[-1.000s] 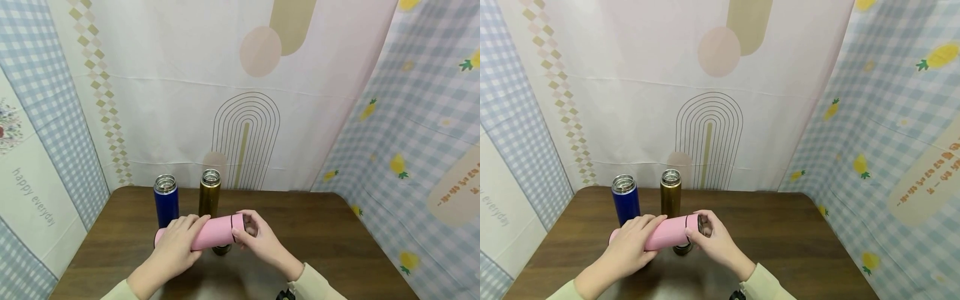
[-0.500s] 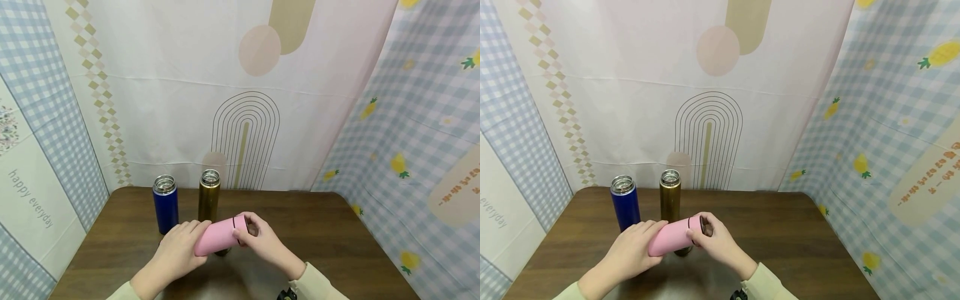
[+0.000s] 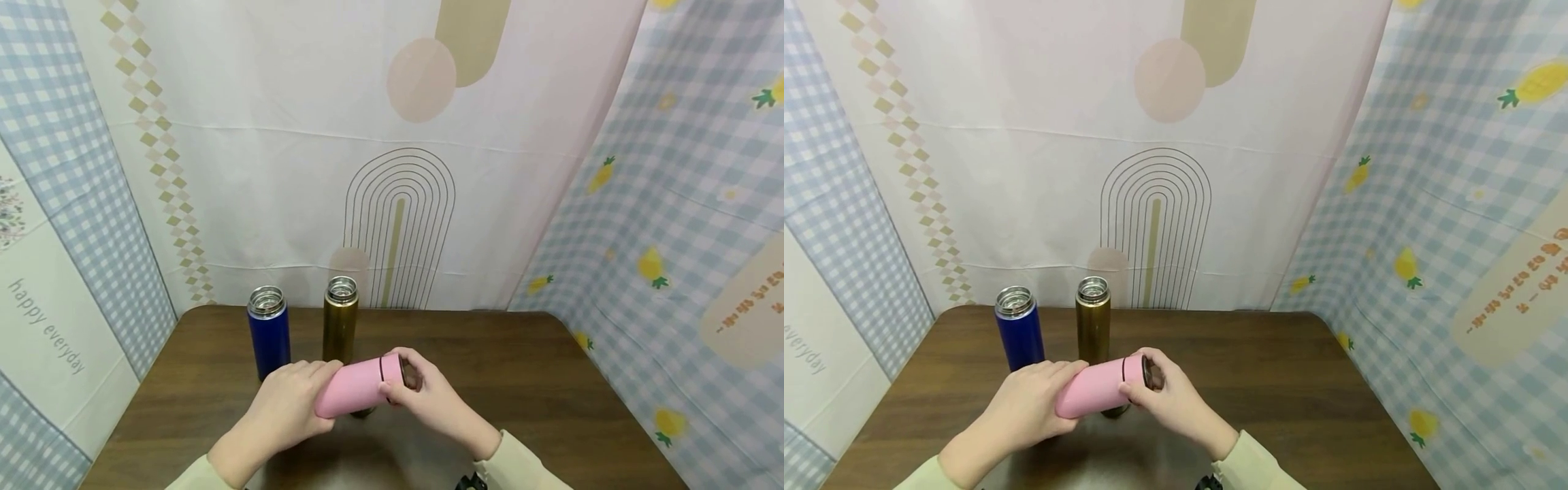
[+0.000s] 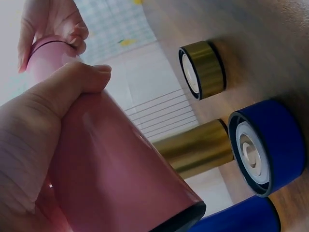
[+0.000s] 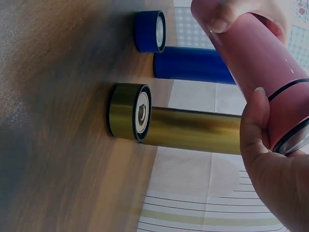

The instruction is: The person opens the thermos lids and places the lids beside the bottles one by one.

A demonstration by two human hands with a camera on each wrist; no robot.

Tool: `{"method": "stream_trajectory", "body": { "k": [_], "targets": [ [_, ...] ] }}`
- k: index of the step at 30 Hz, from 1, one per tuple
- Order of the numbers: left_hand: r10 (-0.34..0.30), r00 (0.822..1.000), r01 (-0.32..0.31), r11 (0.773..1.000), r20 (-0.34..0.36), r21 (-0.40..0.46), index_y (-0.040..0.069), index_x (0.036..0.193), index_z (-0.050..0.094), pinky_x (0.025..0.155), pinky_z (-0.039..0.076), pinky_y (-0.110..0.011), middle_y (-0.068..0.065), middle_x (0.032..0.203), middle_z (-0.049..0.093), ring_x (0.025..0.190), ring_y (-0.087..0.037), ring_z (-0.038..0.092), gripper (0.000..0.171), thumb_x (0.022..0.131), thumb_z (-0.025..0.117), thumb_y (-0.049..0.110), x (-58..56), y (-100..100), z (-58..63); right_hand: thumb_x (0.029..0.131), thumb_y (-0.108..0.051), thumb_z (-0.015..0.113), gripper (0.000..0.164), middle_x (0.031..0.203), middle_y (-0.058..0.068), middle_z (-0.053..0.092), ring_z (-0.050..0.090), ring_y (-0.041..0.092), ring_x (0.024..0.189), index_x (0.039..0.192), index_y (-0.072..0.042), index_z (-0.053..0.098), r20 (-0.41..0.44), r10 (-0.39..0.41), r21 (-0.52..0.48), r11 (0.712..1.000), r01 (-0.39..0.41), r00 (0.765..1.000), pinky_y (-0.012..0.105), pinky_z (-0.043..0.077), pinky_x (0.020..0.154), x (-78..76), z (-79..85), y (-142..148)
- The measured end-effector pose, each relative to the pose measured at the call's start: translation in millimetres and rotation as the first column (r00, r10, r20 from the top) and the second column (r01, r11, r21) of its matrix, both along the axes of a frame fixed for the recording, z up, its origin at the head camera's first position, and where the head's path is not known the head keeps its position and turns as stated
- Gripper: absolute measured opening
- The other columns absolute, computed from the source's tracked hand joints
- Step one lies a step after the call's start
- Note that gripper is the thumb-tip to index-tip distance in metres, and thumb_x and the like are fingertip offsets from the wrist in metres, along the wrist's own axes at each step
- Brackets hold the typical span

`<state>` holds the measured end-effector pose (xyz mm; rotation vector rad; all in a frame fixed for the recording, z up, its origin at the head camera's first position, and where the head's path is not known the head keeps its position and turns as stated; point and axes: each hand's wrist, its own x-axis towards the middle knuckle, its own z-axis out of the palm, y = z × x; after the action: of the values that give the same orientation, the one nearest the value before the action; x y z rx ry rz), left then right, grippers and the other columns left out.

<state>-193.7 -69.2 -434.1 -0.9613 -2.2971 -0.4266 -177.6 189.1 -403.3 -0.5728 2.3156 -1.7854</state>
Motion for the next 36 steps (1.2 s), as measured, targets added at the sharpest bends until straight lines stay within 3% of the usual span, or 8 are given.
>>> {"method": "stream_trajectory", "body": {
  "k": [2, 4, 7, 10, 16, 21, 30, 36],
  "targets": [
    [0.003, 0.999, -0.003, 1.0, 0.042, 0.005, 0.018, 0.112, 0.065, 0.065, 0.05, -0.033, 0.007, 0.093, 0.067, 0.074, -0.012, 0.059, 0.068, 0.051, 0.085, 0.04, 0.2, -1.1, 2.8, 0.09, -0.015, 0.069, 0.043, 0.11, 0.011, 0.055, 0.063, 0.02, 0.083, 0.128, -0.011, 0.049, -0.029, 0.007, 0.007, 1.0, -0.007, 1.0, 0.04, 0.056, 0.069, -2.8, -6.0, 1.5],
    [0.006, 0.991, -0.006, 1.0, 0.13, 0.002, 0.023, 0.111, 0.064, 0.061, 0.048, -0.031, 0.012, 0.09, 0.065, 0.072, -0.009, 0.057, 0.065, 0.052, 0.084, 0.042, 0.2, -2.4, 4.5, 0.089, -0.018, 0.071, 0.046, 0.109, 0.009, 0.057, 0.063, 0.019, 0.084, 0.129, -0.014, 0.049, -0.08, 0.021, 0.037, 0.999, -0.018, 0.997, 0.037, 0.056, 0.069, -3.5, -7.9, 2.4],
    [-0.001, 0.959, -0.002, 1.0, 0.283, 0.008, 0.029, 0.111, 0.063, 0.059, 0.047, -0.03, 0.019, 0.088, 0.061, 0.073, -0.003, 0.055, 0.064, 0.054, 0.085, 0.046, 1.5, -5.2, 4.9, 0.086, -0.026, 0.074, 0.053, 0.108, 0.005, 0.058, 0.062, 0.019, 0.087, 0.131, -0.016, 0.048, -0.16, 0.051, 0.102, 0.994, -0.035, 0.986, 0.033, 0.055, 0.071, -2.5, -5.9, 2.4],
    [-0.011, 0.935, 0.003, 1.0, 0.355, 0.023, 0.029, 0.115, 0.061, 0.063, 0.048, -0.031, 0.019, 0.093, 0.06, 0.079, -0.001, 0.055, 0.066, 0.056, 0.086, 0.048, 3.0, -7.1, 1.5, 0.084, -0.032, 0.076, 0.057, 0.108, 0.001, 0.058, 0.061, 0.017, 0.088, 0.133, -0.019, 0.048, -0.208, 0.064, 0.159, 0.987, -0.03, 0.976, 0.032, 0.055, 0.071, -1.4, -1.8, 0.8],
    [-0.017, 0.963, -0.001, 0.998, 0.27, 0.067, 0.02, 0.12, 0.058, 0.079, 0.048, -0.035, 0.011, 0.105, 0.06, 0.091, -0.007, 0.055, 0.069, 0.058, 0.085, 0.034, 3.1, -6.7, -4.9, 0.084, -0.032, 0.076, 0.066, 0.114, 0.002, 0.055, 0.061, 0.017, 0.091, 0.139, -0.031, 0.039, -0.2, 0.03, 0.16, 0.987, 0.003, 0.979, 0.032, 0.055, 0.073, -1.1, -2.8, -2.5],
    [-0.005, 0.983, -0.012, 0.996, 0.181, 0.09, 0.015, 0.12, 0.059, 0.083, 0.046, -0.038, 0.007, 0.106, 0.06, 0.097, -0.013, 0.055, 0.07, 0.055, 0.083, 0.024, 1.5, -7.6, -4.0, 0.084, -0.029, 0.077, 0.075, 0.124, 0.005, 0.048, 0.061, 0.019, 0.096, 0.144, -0.031, 0.032, -0.167, -0.002, 0.124, 0.992, 0.023, 0.986, 0.033, 0.054, 0.078, -0.8, -6.6, -2.5],
    [-0.008, 0.991, -0.007, 0.994, 0.135, 0.11, 0.013, 0.121, 0.058, 0.088, 0.043, -0.042, 0.003, 0.109, 0.059, 0.103, -0.018, 0.054, 0.071, 0.054, 0.081, 0.021, 0.4, -7.3, -5.8, 0.092, -0.038, 0.064, 0.034, 0.091, 0.002, 0.06, 0.06, 0.017, 0.072, 0.118, -0.019, 0.053, -0.147, -0.077, 0.239, 0.965, 0.111, 0.986, 0.031, 0.053, 0.064, -1.8, -5.5, -2.6],
    [0.007, 0.995, -0.017, 0.995, 0.097, 0.1, 0.014, 0.122, 0.06, 0.084, 0.044, -0.045, -0.004, 0.111, 0.053, 0.101, -0.024, 0.052, 0.073, 0.053, 0.082, 0.019, 0.3, -6.7, -6.9, 0.095, -0.041, 0.059, 0.033, 0.079, 0.003, 0.061, 0.061, 0.017, 0.063, 0.111, -0.012, 0.055, -0.079, -0.083, 0.244, 0.965, 0.1, 0.993, 0.031, 0.052, 0.058, -2.0, -5.3, -2.9]
  ]
}}
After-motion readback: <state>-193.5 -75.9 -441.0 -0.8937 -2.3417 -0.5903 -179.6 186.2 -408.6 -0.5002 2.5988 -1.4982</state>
